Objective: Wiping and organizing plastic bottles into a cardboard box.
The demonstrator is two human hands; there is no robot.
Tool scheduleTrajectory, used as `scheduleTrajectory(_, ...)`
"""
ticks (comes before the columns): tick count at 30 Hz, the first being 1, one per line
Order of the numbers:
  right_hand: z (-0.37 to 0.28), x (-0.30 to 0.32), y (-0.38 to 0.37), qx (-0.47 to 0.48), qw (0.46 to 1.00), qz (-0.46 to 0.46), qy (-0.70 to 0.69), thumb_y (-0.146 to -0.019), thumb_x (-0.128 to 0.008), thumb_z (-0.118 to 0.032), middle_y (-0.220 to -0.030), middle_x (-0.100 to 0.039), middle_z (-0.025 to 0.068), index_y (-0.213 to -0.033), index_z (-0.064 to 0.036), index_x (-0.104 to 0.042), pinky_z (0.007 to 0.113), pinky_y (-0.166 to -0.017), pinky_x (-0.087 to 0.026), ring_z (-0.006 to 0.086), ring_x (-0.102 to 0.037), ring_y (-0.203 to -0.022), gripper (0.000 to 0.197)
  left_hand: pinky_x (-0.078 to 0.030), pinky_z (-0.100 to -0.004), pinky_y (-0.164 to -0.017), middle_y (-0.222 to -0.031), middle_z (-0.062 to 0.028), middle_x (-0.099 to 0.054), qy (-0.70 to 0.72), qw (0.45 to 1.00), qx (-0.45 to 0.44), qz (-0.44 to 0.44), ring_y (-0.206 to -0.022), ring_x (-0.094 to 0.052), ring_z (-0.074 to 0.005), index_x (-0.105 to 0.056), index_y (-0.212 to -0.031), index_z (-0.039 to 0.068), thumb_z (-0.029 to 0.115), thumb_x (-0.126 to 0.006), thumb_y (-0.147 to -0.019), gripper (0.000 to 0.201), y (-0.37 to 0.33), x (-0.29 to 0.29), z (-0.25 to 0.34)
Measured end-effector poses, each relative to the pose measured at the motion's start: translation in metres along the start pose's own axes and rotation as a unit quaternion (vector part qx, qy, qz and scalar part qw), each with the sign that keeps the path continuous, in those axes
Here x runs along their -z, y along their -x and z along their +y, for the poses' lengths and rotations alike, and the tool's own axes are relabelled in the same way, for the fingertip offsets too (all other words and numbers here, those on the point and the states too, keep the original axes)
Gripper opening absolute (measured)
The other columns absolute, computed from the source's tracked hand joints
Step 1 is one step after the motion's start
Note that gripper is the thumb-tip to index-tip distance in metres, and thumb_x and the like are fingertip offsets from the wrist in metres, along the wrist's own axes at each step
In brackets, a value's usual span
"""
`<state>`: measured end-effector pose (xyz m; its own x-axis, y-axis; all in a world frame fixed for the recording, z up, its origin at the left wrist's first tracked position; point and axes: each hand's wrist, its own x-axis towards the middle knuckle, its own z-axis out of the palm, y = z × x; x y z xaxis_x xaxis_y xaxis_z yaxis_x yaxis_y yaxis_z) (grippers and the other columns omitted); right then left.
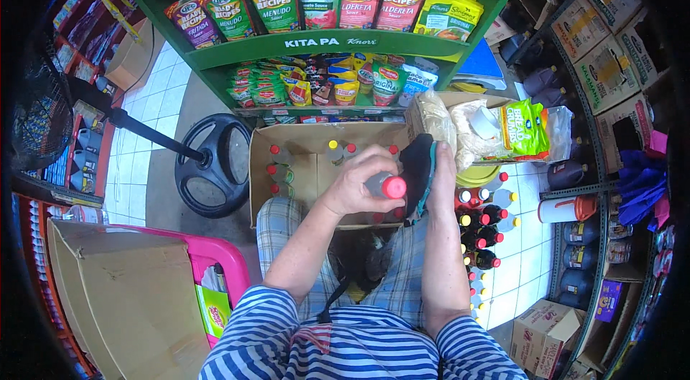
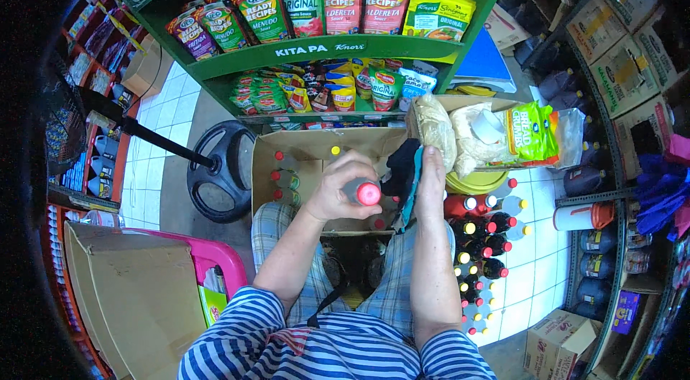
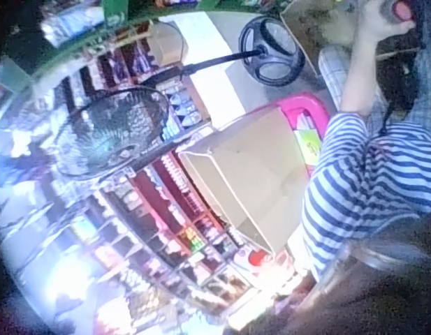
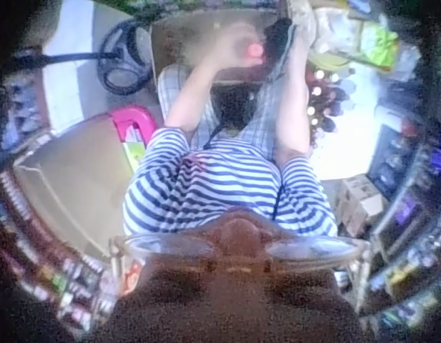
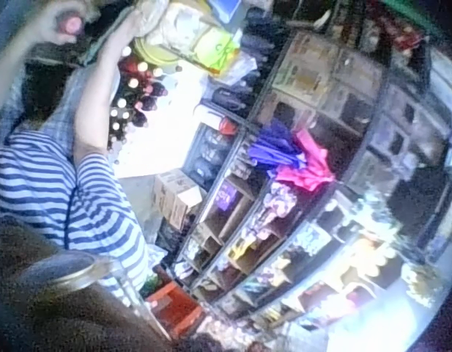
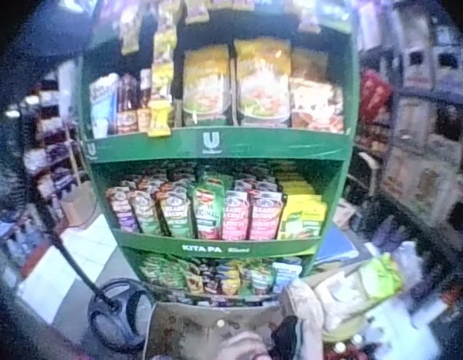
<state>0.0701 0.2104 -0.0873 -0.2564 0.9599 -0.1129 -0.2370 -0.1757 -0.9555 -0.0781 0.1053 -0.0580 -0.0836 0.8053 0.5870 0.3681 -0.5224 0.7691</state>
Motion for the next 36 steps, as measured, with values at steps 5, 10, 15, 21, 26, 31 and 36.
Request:
scheduleTrajectory(5, 0.012, -0.010, 0.009, -0.031, 0.964, -0.201, 0.171, -0.091, -0.048, -0.031, -0.084, -0.055, -0.0002, -0.090, -0.0025, -0.057, 0.024, -0.074, -0.039, 0.0086, -0.047, -0.080, 0.029, -0.044, -0.0348, -0.080, -0.089, -0.0091, -0.057, 0.086, 0.994, -0.016, 0.071, -0.087, -0.056, -0.0245, -0.060, -0.087, 0.005, 0.023, -0.079, -0.056, 0.040, 0.001, -0.005, -0.001)
scheduleTrajectory(10, 0.000, -0.016, 0.012, -0.147, 0.928, -0.320, 0.120, -0.090, -0.045, -0.043, -0.092, -0.059, 0.0035, -0.097, -0.0001, -0.058, 0.025, -0.081, -0.039, 0.0116, -0.051, -0.087, 0.045, -0.047, -0.0447, -0.070, -0.086, -0.0059, -0.049, 0.480, 0.855, 0.069, 0.183, -0.077, -0.058, -0.0298, -0.054, -0.089, 0.007, 0.049, -0.066, -0.069, 0.048, 0.003, 0.004, -0.007)
scheduleTrajectory(15, -0.021, -0.030, 0.033, -0.195, 0.924, -0.286, 0.160, -0.087, -0.048, -0.048, -0.110, -0.056, 0.0090, -0.110, 0.0032, -0.055, 0.028, -0.090, -0.036, 0.0154, -0.049, -0.101, 0.057, -0.048, -0.0429, -0.070, -0.086, -0.0034, -0.049, 0.441, 0.815, -0.021, 0.376, -0.078, -0.058, -0.0269, -0.051, -0.096, 0.009, 0.045, -0.062, -0.076, 0.042, -0.014, 0.042, -0.015)
scheduleTrajectory(21, 0.002, 0.005, 0.016, -0.187, 0.949, -0.220, 0.128, -0.085, -0.053, -0.046, -0.099, -0.059, 0.0053, -0.104, 0.0048, -0.057, 0.026, -0.083, -0.038, 0.0134, -0.050, -0.091, 0.055, -0.044, -0.0268, -0.073, -0.087, -0.0036, -0.058, 0.133, 0.923, 0.203, 0.298, -0.081, -0.056, -0.0119, -0.056, -0.094, 0.004, 0.024, -0.069, -0.076, 0.031, -0.003, 0.094, -0.043)
scheduleTrajectory(26, -0.004, -0.002, 0.018, -0.200, 0.957, -0.188, 0.090, -0.087, -0.052, -0.042, -0.071, -0.050, -0.0058, -0.076, -0.0082, -0.054, 0.021, -0.059, -0.034, 0.0043, -0.042, -0.065, 0.036, -0.046, -0.0332, -0.068, -0.085, -0.0124, -0.063, -0.243, 0.914, 0.276, -0.171, -0.077, -0.061, -0.0236, -0.061, -0.092, 0.004, 0.039, -0.069, -0.072, 0.042, 0.069, 0.123, -0.103)
scheduleTrajectory(31, 0.003, -0.007, 0.018, -0.188, 0.961, -0.171, 0.112, -0.088, -0.051, -0.043, -0.067, -0.045, -0.0087, -0.070, -0.0120, -0.050, 0.020, -0.056, -0.030, 0.0027, -0.039, -0.062, 0.036, -0.048, -0.0436, -0.067, -0.078, -0.0161, -0.062, -0.370, 0.793, 0.362, -0.322, -0.076, -0.060, -0.0348, -0.058, -0.085, 0.008, 0.048, -0.066, -0.068, 0.044, 0.154, 0.111, -0.162)
scheduleTrajectory(36, -0.002, -0.017, 0.020, -0.198, 0.956, -0.170, 0.131, -0.088, -0.051, -0.044, -0.069, -0.048, -0.0078, -0.076, -0.0082, -0.054, 0.020, -0.056, -0.031, 0.0031, -0.040, -0.063, 0.038, -0.051, -0.0392, -0.068, -0.092, -0.0141, -0.062, -0.375, 0.756, 0.398, -0.359, -0.082, -0.062, -0.0284, -0.060, -0.093, 0.010, 0.029, -0.067, -0.067, 0.033, 0.236, 0.114, -0.204)
